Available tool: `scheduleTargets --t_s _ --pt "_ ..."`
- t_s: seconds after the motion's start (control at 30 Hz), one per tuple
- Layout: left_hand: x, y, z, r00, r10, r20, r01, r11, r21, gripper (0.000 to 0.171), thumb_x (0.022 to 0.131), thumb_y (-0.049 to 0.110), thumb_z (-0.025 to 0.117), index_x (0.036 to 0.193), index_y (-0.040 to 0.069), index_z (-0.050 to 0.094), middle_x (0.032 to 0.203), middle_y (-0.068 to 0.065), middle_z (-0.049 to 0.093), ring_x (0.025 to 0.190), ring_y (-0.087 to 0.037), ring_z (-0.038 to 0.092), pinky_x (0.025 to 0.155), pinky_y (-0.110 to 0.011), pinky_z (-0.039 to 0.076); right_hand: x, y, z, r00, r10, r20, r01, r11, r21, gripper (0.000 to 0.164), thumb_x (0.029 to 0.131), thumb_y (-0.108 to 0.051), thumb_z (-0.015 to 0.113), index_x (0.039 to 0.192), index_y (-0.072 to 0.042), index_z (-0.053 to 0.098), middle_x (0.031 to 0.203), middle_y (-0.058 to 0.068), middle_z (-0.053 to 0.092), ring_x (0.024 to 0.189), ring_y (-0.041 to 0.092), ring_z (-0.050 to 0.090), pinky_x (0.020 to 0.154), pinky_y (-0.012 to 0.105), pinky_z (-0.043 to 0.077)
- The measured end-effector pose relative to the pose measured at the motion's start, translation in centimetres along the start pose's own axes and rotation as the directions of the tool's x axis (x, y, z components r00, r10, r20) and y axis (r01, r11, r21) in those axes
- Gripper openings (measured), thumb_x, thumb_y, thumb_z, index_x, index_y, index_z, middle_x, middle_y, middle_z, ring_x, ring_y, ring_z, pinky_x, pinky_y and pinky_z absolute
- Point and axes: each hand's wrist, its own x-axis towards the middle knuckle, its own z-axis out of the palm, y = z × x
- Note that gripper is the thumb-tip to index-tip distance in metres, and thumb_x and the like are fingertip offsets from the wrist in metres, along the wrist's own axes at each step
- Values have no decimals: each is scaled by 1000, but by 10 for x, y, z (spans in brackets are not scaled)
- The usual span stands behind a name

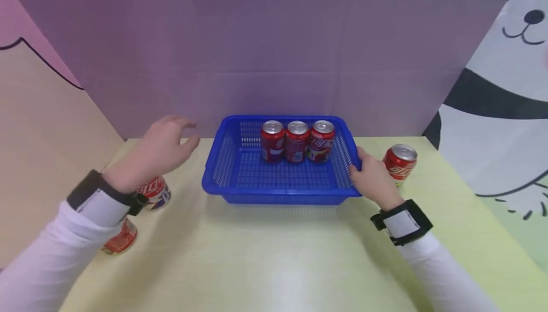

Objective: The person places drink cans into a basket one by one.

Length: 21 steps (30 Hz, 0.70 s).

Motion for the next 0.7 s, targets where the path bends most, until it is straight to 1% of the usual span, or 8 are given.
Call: scheduleTargets --t_s 0.07,0.13,0.27,0.4,0.47,0.57,0.63,0.7 --pt "2 -9 -11 1000 2 28 -4 998 59 48 99 23 54 132 -11 52 136 -33 47 130 -49 34 105 -64 29 0 0 0 1000 6 2 -6 1000 7 63 99 -13 46 148 16 19 110 36 58 60 25 62 48 34 49" --pt "3 -22 -20 998 -14 66 7 994 108 54 98 29 57 133 -11 51 138 -35 42 129 -52 34 102 -66 30 0 1 1 1000 8 6 -8 1000 13 63 99 -13 46 148 16 18 107 35 58 56 23 61 46 34 47" --pt "2 -49 -26 987 -60 146 34 984 175 73 95 45 60 137 -13 45 138 -40 36 125 -59 31 97 -72 28 1 3 2 1000 3 6 -3 1000 14 63 99 -14 45 149 15 18 105 33 59 54 22 60 45 34 47" --pt "-4 -72 -21 965 -110 239 62 978 198 95 87 66 58 145 -7 37 143 -40 29 126 -61 25 93 -75 29 1 4 2 1000 -2 -6 2 1000 8 63 99 -14 45 149 15 20 105 33 59 55 22 60 45 34 47" --pt "-8 -81 -15 952 -126 280 73 979 191 103 83 72 57 149 -3 32 146 -39 25 128 -60 22 92 -77 29 0 4 2 1000 6 0 -6 1000 12 63 99 -14 45 149 15 19 105 33 59 55 22 60 45 34 47" --pt "-12 -93 -6 940 -120 319 68 983 169 107 80 71 63 149 -4 30 144 -40 24 126 -60 25 89 -74 35 -1 3 3 1000 20 16 -21 1000 21 63 100 -14 45 149 14 18 109 34 58 58 23 62 45 33 48" --pt "-15 -100 0 933 -114 340 64 986 156 109 79 69 66 148 -7 30 141 -41 27 123 -59 30 86 -69 43 0 3 3 999 28 19 -28 999 24 63 100 -14 45 150 14 17 112 35 58 59 23 62 45 33 47" --pt "-16 -105 4 930 -108 350 55 986 159 108 78 66 69 146 -10 32 138 -42 30 118 -56 39 81 -64 48 0 2 2 1000 27 15 -28 999 25 63 100 -14 45 150 14 17 113 36 57 60 23 62 45 33 47"
